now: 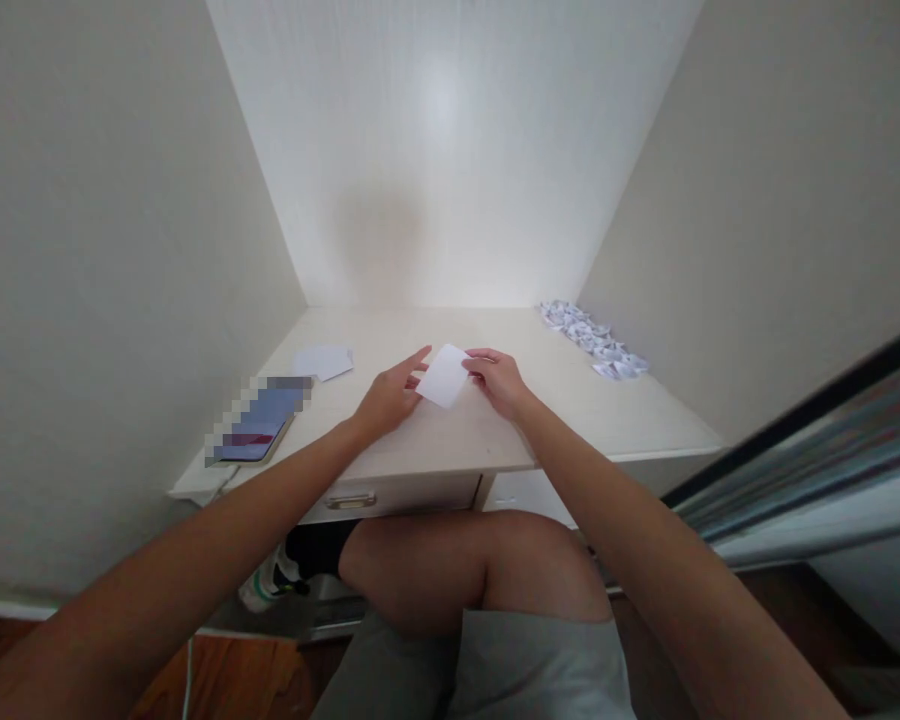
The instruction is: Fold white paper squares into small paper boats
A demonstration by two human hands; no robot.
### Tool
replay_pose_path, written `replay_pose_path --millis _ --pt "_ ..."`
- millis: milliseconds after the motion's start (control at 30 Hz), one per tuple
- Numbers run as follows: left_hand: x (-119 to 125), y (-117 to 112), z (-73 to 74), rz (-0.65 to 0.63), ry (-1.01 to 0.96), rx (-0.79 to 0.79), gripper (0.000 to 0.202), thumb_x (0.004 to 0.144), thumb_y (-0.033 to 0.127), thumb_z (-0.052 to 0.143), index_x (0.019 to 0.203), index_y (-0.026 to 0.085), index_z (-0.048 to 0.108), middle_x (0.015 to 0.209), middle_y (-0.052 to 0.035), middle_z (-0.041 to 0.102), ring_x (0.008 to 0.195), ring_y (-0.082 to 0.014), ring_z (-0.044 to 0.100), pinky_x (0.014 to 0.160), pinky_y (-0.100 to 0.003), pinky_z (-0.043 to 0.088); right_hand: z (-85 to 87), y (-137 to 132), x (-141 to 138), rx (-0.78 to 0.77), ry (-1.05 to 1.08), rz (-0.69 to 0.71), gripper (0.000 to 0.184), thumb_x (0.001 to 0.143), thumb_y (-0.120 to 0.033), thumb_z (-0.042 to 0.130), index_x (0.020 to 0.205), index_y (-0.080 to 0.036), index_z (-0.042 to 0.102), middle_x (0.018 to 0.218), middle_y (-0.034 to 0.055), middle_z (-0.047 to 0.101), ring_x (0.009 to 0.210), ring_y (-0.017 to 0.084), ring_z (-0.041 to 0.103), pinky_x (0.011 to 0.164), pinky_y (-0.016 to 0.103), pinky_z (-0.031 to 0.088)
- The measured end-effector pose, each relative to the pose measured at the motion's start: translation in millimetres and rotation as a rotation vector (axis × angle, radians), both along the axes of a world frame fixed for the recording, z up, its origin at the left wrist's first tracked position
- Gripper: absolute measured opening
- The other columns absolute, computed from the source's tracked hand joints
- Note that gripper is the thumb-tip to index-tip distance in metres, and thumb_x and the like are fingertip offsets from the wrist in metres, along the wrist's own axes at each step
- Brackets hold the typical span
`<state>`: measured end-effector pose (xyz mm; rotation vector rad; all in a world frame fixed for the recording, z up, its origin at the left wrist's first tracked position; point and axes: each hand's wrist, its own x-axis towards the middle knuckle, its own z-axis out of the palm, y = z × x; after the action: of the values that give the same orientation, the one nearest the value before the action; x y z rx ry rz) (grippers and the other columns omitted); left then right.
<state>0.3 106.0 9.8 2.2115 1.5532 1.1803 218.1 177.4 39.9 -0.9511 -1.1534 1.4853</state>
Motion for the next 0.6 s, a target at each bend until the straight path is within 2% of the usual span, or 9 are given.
replay_pose_path --millis 67,133,200,333,467,600 --pt "-2.0 1.3 -1.3 -0.054 0.012 0.031 0.053 0.093 0.019 0.065 0.146 0.022 0.064 0.127 -0.0105 0.078 0.094 -0.0201 0.079 0.089 -0.037 0.066 -5.2 17.3 -6.8 0.001 -0.006 0.048 0.024 0.063 -0.014 0.089 0.083 -0.016 0.076 0.069 -0.0014 0.071 0.065 0.011 0.060 0.063 0.024 0.047" --pt "-4.5 2.2 -2.8 -0.073 0.016 0.058 0.031 0.092 0.018 0.067 0.122 0.021 0.077 0.123 -0.0112 0.078 0.102 -0.0234 0.078 0.093 -0.040 0.065 -7.8 33.1 -11.5 0.007 -0.009 0.107 0.027 0.061 -0.016 0.090 0.084 -0.017 0.077 0.074 -0.0003 0.074 0.070 0.012 0.064 0.066 0.024 0.049" --pt "-6.2 4.0 -3.9 -0.065 0.015 0.073 0.025 0.093 0.020 0.070 0.116 0.022 0.079 0.120 -0.0113 0.079 0.103 -0.0244 0.077 0.092 -0.041 0.065 -8.5 46.6 -14.6 0.014 -0.017 0.177 0.030 0.060 -0.019 0.092 0.085 -0.018 0.077 0.077 0.0008 0.076 0.075 0.013 0.067 0.071 0.026 0.053" --pt "-5.6 15.5 -3.0 -0.047 0.064 0.107 0.026 0.090 0.017 0.073 0.114 0.024 0.082 0.121 -0.0105 0.078 0.102 -0.0241 0.077 0.092 -0.040 0.064 -11.2 63.7 -16.2 0.047 -0.019 0.304 0.039 0.058 -0.023 0.095 0.092 -0.017 0.076 0.074 0.0006 0.076 0.071 0.014 0.068 0.072 0.028 0.056" --pt "2.8 37.8 3.7 -0.092 0.020 0.109 0.027 0.083 0.024 0.086 0.109 0.027 0.085 0.126 -0.0097 0.077 0.106 -0.0245 0.076 0.091 -0.036 0.063 -17.4 68.7 -10.7 0.122 0.004 0.304 0.040 0.064 -0.025 0.092 0.098 -0.020 0.072 0.072 -0.0029 0.076 0.068 0.012 0.066 0.070 0.026 0.052" --pt "18.1 54.6 12.8 -0.074 -0.151 0.072 0.013 0.085 0.035 0.085 0.094 0.026 0.087 0.110 -0.0081 0.079 0.094 -0.0212 0.076 0.075 -0.030 0.061 -15.7 69.6 -2.3 0.273 -0.067 0.294 0.037 0.075 -0.026 0.086 0.105 -0.023 0.065 0.069 -0.0050 0.074 0.062 0.012 0.064 0.060 0.024 0.047"
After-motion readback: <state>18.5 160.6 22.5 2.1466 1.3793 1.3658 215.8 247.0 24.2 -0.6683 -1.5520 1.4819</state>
